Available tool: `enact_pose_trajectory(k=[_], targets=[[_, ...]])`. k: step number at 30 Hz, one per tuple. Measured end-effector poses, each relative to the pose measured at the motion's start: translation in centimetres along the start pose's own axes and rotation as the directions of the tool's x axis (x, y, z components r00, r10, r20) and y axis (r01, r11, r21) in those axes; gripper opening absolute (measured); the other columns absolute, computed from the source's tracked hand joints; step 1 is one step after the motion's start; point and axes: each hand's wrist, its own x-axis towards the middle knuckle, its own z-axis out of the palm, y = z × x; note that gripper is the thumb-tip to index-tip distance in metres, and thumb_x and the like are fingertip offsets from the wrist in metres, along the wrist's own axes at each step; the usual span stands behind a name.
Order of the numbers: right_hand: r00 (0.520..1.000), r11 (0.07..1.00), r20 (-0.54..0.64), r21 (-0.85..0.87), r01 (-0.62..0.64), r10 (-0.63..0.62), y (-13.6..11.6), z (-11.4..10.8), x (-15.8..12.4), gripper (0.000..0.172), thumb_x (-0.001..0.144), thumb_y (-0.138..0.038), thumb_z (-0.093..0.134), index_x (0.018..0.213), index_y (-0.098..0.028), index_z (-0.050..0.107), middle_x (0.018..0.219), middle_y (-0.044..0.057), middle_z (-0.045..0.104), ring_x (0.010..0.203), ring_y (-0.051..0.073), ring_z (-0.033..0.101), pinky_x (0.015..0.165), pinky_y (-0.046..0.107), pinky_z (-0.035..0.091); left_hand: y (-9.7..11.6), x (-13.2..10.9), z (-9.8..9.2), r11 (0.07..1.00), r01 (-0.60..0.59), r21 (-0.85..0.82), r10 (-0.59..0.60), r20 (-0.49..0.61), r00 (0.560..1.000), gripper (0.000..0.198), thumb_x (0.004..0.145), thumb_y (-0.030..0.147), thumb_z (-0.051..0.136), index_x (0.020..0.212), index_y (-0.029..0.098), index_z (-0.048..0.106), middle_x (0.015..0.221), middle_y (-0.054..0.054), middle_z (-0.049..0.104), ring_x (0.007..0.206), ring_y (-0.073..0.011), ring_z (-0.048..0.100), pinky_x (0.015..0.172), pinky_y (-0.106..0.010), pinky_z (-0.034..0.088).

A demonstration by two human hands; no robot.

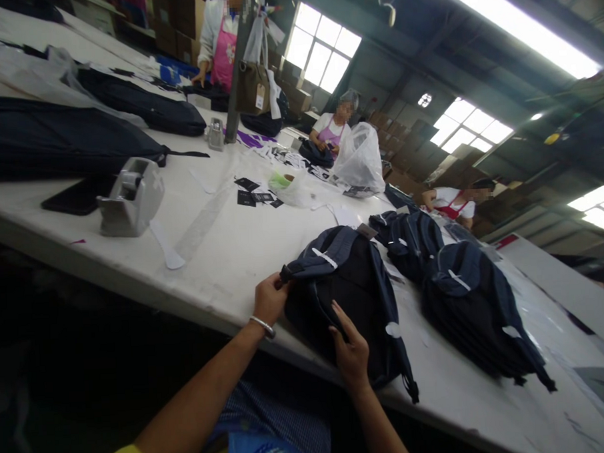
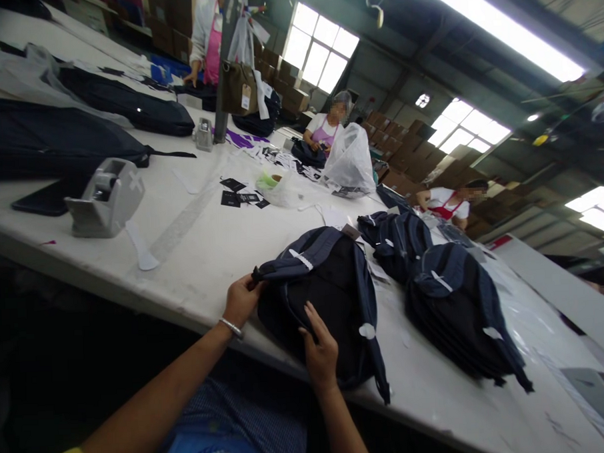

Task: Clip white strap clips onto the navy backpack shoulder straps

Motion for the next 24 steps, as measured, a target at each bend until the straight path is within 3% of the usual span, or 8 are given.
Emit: enact_pose_trajectory(k=[3,7,13,16,19,22,24], targets=[[0.996,0.993,0.029,-0.081,0.082,-0.08,0.1,0.3,-0.2,0.039,0.088,-0.028,0.053,0.128,-0.028,0.054,0.135,0.004,0.053,0.125,0.022,0.048,0.107,0.042,0.039,-1.3,0.1,0.0,0.988,0.098,-0.121,-0.099,-0.006,0.995,0.035,0.074,0.044,0.062,0.091,0.014,0.069,0.065,0.001,0.066,0.064,-0.0162,0.06,0.056,-0.022,0.043],[0.98,0.968,0.071,-0.161,0.194,-0.185,0.2,0.7,-0.4,0.041,0.089,-0.027,0.052,0.13,-0.029,0.051,0.135,0.003,0.052,0.129,0.023,0.044,0.107,0.043,0.04,-2.0,0.0,-0.3,0.969,0.193,-0.152,-0.188,0.045,0.981,0.038,0.074,0.045,0.061,0.096,0.015,0.066,0.06,0.002,0.063,0.056,-0.0139,0.057,0.048,-0.02,0.039],[0.955,0.93,0.157,-0.233,0.283,-0.251,0.5,0.9,-0.8,0.043,0.089,-0.028,0.053,0.132,-0.029,0.049,0.132,0.002,0.055,0.128,0.024,0.045,0.105,0.044,0.042,-1.5,0.2,-2.1,0.905,0.31,-0.291,-0.286,0.121,0.95,0.034,0.072,0.044,0.061,0.089,0.015,0.06,0.072,-0.004,0.068,0.061,-0.0154,0.061,0.055,-0.025,0.049],[0.964,0.932,0.181,-0.272,0.238,-0.194,0.0,1.0,-0.7,0.054,0.085,-0.033,0.058,0.136,-0.029,0.043,0.133,0.003,0.054,0.125,0.025,0.049,0.105,0.044,0.043,-1.2,0.1,-3.4,0.943,0.207,-0.261,-0.18,0.124,0.976,0.026,0.075,0.037,0.058,0.092,0.016,0.059,0.093,-0.007,0.068,0.077,-0.018,0.065,0.066,-0.029,0.054],[0.978,0.931,0.175,-0.324,0.166,-0.113,-0.9,1.0,-0.2,0.064,0.08,-0.035,0.063,0.139,-0.031,0.039,0.133,0.003,0.054,0.119,0.026,0.054,0.1,0.041,0.046,-0.6,0.0,-4.1,0.998,0.025,-0.052,-0.014,0.201,0.98,0.04,0.072,0.024,0.062,0.111,0.02,0.057,0.11,-0.006,0.064,0.096,-0.0208,0.063,0.081,-0.032,0.053],[0.985,0.945,0.161,-0.305,0.116,-0.069,-1.4,0.9,0.5,0.047,0.083,-0.03,0.057,0.129,-0.033,0.052,0.126,0.0,0.059,0.113,0.024,0.058,0.097,0.037,0.047,-0.2,0.1,-3.6,0.992,-0.083,0.094,0.059,0.236,0.97,0.056,0.066,0.02,0.069,0.12,0.021,0.054,0.114,-0.006,0.064,0.104,-0.0221,0.06,0.093,-0.035,0.048],[0.994,0.97,0.101,-0.237,0.059,-0.036,-1.3,0.7,0.8,0.037,0.084,-0.028,0.053,0.12,-0.03,0.06,0.12,0.001,0.064,0.11,0.023,0.06,0.098,0.036,0.047,-0.1,0.2,-2.8,0.996,-0.071,0.062,0.056,0.225,0.973,0.061,0.064,0.024,0.073,0.121,0.02,0.052,0.112,-0.006,0.064,0.102,-0.0223,0.061,0.093,-0.035,0.048]])
